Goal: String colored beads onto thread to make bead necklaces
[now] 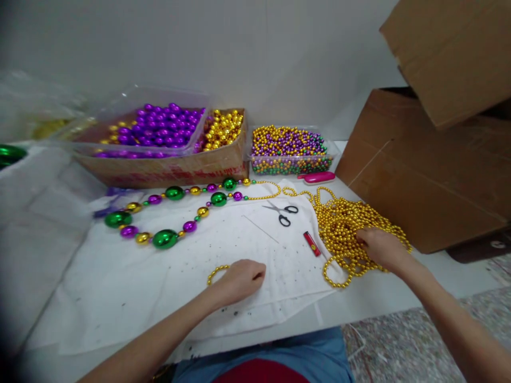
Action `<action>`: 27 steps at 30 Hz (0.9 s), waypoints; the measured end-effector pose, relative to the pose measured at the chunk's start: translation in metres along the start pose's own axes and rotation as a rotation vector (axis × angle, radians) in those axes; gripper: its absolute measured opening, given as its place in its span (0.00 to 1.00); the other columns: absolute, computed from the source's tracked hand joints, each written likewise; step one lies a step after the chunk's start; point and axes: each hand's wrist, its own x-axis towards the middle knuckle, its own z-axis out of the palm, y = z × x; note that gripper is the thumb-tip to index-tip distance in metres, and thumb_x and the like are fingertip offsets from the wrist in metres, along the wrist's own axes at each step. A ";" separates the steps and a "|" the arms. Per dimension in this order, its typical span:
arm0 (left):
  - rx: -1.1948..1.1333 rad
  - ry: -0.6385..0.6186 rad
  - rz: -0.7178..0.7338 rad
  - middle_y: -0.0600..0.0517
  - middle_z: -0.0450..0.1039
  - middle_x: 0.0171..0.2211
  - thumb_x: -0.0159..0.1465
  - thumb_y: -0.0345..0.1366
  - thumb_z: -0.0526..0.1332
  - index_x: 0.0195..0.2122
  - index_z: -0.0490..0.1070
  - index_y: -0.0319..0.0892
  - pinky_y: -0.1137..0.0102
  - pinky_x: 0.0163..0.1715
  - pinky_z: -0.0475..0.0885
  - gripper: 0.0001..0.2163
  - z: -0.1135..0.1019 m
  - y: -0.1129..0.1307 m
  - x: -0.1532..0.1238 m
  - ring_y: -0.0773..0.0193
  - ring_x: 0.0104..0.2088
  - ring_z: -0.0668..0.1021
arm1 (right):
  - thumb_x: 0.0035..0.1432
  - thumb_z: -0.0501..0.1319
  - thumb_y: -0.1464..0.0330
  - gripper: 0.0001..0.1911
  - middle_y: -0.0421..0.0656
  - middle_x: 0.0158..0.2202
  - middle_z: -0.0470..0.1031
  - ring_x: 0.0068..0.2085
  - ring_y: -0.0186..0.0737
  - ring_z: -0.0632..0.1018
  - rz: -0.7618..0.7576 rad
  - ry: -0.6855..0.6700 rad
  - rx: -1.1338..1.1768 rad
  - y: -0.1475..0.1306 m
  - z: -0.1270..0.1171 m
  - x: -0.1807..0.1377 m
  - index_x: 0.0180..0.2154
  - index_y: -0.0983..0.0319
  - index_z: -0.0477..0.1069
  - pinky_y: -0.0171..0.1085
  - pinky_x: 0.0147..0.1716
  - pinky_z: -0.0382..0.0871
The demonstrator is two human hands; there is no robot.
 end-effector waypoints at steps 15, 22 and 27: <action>-1.517 0.351 -0.384 0.41 0.75 0.40 0.57 0.28 0.58 0.41 0.72 0.35 0.80 0.11 0.45 0.11 -0.031 -0.023 -0.022 0.80 0.15 0.59 | 0.57 0.56 0.62 0.09 0.44 0.30 0.74 0.27 0.38 0.72 0.149 -0.227 1.309 -0.206 0.008 -0.036 0.36 0.61 0.69 0.34 0.21 0.63; -2.021 0.594 -0.372 0.42 0.71 0.47 0.58 0.21 0.55 0.41 0.71 0.36 0.83 0.19 0.67 0.12 -0.033 -0.024 -0.032 0.75 0.26 0.73 | 0.52 0.60 0.54 0.18 0.40 0.26 0.72 0.19 0.31 0.69 0.221 -0.714 1.911 -0.314 0.031 -0.040 0.37 0.61 0.68 0.28 0.12 0.55; -1.863 0.662 -0.339 0.43 0.73 0.46 0.58 0.24 0.58 0.43 0.72 0.36 0.78 0.28 0.73 0.12 -0.030 -0.034 -0.063 0.72 0.30 0.76 | 0.54 0.59 0.55 0.16 0.36 0.20 0.67 0.14 0.26 0.59 0.246 -0.544 1.722 -0.287 0.039 -0.047 0.27 0.62 0.69 0.29 0.13 0.48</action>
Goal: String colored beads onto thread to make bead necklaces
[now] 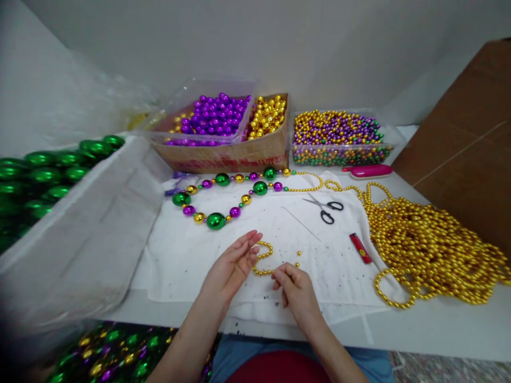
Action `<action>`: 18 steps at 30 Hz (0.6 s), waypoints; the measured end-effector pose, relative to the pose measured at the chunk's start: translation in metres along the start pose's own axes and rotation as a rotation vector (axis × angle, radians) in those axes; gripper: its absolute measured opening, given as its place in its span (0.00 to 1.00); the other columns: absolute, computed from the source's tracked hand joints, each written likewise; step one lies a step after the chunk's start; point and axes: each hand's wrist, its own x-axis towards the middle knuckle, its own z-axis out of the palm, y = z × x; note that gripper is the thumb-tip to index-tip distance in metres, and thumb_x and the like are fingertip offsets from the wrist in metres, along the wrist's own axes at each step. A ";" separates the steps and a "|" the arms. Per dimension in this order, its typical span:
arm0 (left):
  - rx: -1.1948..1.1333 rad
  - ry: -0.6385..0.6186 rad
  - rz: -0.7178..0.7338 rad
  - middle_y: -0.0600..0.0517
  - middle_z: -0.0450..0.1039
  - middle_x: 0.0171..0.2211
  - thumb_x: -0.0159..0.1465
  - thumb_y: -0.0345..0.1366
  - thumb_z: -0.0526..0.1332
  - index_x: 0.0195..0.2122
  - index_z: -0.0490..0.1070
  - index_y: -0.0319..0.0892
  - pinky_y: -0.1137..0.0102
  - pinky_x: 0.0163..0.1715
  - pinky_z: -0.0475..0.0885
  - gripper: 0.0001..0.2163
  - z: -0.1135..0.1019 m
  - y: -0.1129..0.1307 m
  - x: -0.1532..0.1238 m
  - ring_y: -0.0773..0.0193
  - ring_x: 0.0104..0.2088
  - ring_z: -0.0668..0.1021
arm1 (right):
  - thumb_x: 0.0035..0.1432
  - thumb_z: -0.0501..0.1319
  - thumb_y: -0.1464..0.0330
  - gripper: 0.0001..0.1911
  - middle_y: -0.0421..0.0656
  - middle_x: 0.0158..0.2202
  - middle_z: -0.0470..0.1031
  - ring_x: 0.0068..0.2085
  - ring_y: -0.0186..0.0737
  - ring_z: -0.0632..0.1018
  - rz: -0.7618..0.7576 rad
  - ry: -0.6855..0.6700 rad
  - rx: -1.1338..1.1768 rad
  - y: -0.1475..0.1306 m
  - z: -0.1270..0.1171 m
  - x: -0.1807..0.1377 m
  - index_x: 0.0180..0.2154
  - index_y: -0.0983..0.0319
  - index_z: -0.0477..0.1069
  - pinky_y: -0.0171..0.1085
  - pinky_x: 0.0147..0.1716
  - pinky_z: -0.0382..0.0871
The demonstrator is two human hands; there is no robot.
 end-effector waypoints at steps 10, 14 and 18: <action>1.145 0.103 0.283 0.45 0.73 0.44 0.57 0.37 0.61 0.44 0.75 0.46 0.57 0.52 0.63 0.13 -0.044 0.010 -0.026 0.52 0.48 0.71 | 0.61 0.54 0.71 0.09 0.42 0.31 0.66 0.30 0.37 0.70 -0.535 0.123 -0.924 -0.042 -0.004 0.002 0.30 0.59 0.70 0.35 0.28 0.61; 1.069 0.197 0.497 0.46 0.68 0.45 0.59 0.40 0.58 0.46 0.73 0.48 0.64 0.41 0.70 0.14 -0.020 0.007 -0.022 0.56 0.43 0.72 | 0.61 0.52 0.75 0.11 0.43 0.32 0.67 0.29 0.37 0.70 -0.618 -0.010 -1.276 -0.042 0.016 0.007 0.30 0.60 0.69 0.34 0.25 0.58; 0.665 -0.095 0.083 0.53 0.65 0.25 0.59 0.50 0.57 0.37 0.71 0.41 0.75 0.15 0.60 0.16 0.000 -0.017 -0.014 0.69 0.19 0.66 | 0.61 0.52 0.75 0.10 0.43 0.34 0.68 0.30 0.35 0.71 -0.607 0.020 -1.069 -0.043 0.026 0.011 0.33 0.60 0.70 0.33 0.28 0.60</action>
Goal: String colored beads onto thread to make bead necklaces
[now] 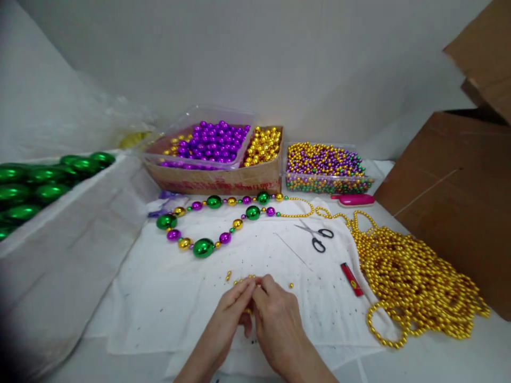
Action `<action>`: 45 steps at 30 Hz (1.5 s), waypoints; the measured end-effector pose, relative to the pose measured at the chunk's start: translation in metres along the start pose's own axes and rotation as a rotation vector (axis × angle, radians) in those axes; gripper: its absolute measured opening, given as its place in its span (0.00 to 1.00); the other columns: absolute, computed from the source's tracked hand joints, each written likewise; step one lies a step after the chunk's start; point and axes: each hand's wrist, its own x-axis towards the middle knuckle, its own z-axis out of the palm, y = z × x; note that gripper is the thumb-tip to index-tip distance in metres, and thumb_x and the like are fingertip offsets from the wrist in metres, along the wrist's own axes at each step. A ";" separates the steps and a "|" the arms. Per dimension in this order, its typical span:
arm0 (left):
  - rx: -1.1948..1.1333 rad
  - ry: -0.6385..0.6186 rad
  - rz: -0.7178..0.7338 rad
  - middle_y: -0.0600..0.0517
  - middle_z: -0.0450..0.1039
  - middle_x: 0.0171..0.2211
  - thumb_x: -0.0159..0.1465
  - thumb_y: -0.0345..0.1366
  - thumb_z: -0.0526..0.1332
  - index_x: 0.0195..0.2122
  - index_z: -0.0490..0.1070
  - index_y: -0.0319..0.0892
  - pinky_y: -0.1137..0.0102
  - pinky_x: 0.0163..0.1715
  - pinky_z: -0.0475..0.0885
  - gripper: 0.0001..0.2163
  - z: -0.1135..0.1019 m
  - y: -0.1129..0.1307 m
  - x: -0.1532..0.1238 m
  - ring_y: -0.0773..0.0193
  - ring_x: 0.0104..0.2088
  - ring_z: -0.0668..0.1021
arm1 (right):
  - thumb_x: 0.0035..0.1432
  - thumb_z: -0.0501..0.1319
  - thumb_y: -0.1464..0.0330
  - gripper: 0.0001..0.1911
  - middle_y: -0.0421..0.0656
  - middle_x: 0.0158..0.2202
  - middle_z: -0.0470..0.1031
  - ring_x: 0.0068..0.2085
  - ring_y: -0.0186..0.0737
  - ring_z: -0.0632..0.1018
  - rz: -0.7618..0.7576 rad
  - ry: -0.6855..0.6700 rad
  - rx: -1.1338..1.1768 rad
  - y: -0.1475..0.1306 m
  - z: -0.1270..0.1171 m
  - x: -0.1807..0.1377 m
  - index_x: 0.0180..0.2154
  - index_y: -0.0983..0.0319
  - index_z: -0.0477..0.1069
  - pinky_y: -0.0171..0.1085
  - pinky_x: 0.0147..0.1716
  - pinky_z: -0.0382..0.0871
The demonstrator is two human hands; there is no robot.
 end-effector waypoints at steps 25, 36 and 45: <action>-0.203 -0.044 -0.078 0.50 0.70 0.31 0.55 0.44 0.63 0.29 0.67 0.40 0.78 0.15 0.63 0.12 -0.014 -0.001 0.000 0.66 0.29 0.72 | 0.51 0.60 0.64 0.08 0.39 0.23 0.66 0.23 0.34 0.65 0.425 0.195 0.366 0.096 -0.037 0.062 0.26 0.62 0.70 0.35 0.24 0.59; -0.230 0.093 -0.112 0.63 0.46 0.13 0.53 0.42 0.64 0.29 0.70 0.38 0.78 0.14 0.39 0.11 -0.006 0.002 0.016 0.78 0.14 0.48 | 0.60 0.59 0.66 0.08 0.43 0.39 0.72 0.39 0.38 0.74 0.451 -0.011 0.053 0.100 0.023 0.115 0.36 0.65 0.70 0.43 0.41 0.68; -0.393 0.195 -0.043 0.58 0.61 0.19 0.49 0.42 0.68 0.27 0.71 0.39 0.80 0.15 0.53 0.12 0.005 0.003 0.032 0.76 0.19 0.63 | 0.51 0.61 0.67 0.06 0.37 0.22 0.67 0.26 0.35 0.70 0.413 0.008 0.495 0.101 -0.020 0.081 0.25 0.63 0.70 0.35 0.28 0.64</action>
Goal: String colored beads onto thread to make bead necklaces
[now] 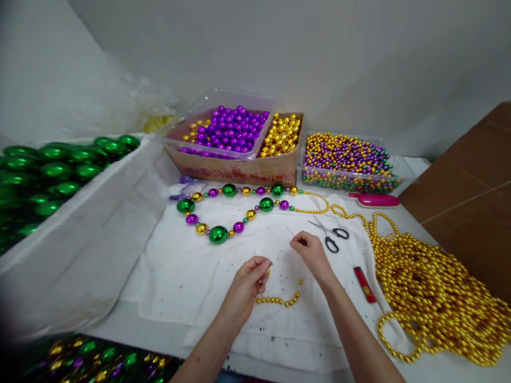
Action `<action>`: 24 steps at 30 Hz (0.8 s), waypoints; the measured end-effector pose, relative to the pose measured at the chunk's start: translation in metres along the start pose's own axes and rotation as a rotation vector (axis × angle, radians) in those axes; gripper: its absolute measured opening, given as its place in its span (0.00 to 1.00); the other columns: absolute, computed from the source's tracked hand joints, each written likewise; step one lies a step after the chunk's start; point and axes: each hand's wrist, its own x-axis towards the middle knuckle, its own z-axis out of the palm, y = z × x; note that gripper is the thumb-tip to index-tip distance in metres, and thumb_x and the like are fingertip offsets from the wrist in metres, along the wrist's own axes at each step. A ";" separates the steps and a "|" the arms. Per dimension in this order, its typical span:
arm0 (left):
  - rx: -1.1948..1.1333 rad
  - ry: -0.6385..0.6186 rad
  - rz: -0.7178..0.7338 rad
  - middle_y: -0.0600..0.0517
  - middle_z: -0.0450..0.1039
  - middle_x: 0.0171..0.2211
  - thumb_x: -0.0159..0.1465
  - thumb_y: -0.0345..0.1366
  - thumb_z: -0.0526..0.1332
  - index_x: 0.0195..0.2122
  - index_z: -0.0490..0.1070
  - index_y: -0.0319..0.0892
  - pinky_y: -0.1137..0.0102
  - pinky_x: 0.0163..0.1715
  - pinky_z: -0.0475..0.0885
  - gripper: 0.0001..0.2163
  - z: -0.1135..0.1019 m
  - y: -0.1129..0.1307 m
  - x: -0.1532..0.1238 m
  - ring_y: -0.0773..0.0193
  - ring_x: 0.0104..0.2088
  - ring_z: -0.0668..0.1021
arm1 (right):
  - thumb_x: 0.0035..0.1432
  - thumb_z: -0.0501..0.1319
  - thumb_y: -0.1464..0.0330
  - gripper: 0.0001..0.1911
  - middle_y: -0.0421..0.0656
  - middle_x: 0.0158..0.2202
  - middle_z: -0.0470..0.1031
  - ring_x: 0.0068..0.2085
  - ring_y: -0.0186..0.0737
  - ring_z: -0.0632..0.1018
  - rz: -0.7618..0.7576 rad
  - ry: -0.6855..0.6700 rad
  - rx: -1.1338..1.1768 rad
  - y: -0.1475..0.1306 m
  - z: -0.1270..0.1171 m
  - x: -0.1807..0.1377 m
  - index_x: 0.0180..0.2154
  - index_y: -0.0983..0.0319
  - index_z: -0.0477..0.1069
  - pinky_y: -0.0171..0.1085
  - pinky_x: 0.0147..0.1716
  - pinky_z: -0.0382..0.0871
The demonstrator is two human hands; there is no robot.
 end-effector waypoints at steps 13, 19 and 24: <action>-0.084 -0.173 -0.067 0.58 0.63 0.21 0.54 0.40 0.64 0.29 0.64 0.40 0.80 0.12 0.44 0.11 0.037 -0.005 0.002 0.77 0.16 0.61 | 0.47 0.65 0.66 0.05 0.42 0.35 0.72 0.39 0.40 0.71 0.053 0.126 0.552 -0.023 0.021 -0.056 0.26 0.61 0.73 0.36 0.38 0.62; 0.034 -0.157 0.003 0.60 0.57 0.16 0.56 0.40 0.62 0.28 0.66 0.39 0.79 0.15 0.47 0.10 0.039 -0.007 0.000 0.77 0.17 0.57 | 0.50 0.65 0.64 0.08 0.42 0.31 0.72 0.30 0.36 0.70 0.136 0.131 0.689 -0.015 0.013 -0.062 0.30 0.62 0.74 0.34 0.28 0.61; 0.134 -0.153 0.034 0.60 0.56 0.16 0.57 0.39 0.61 0.28 0.65 0.39 0.78 0.16 0.46 0.09 0.040 -0.008 0.001 0.76 0.17 0.55 | 0.48 0.65 0.62 0.10 0.43 0.35 0.73 0.33 0.37 0.72 0.168 0.087 0.718 -0.011 -0.007 -0.065 0.34 0.61 0.74 0.32 0.25 0.61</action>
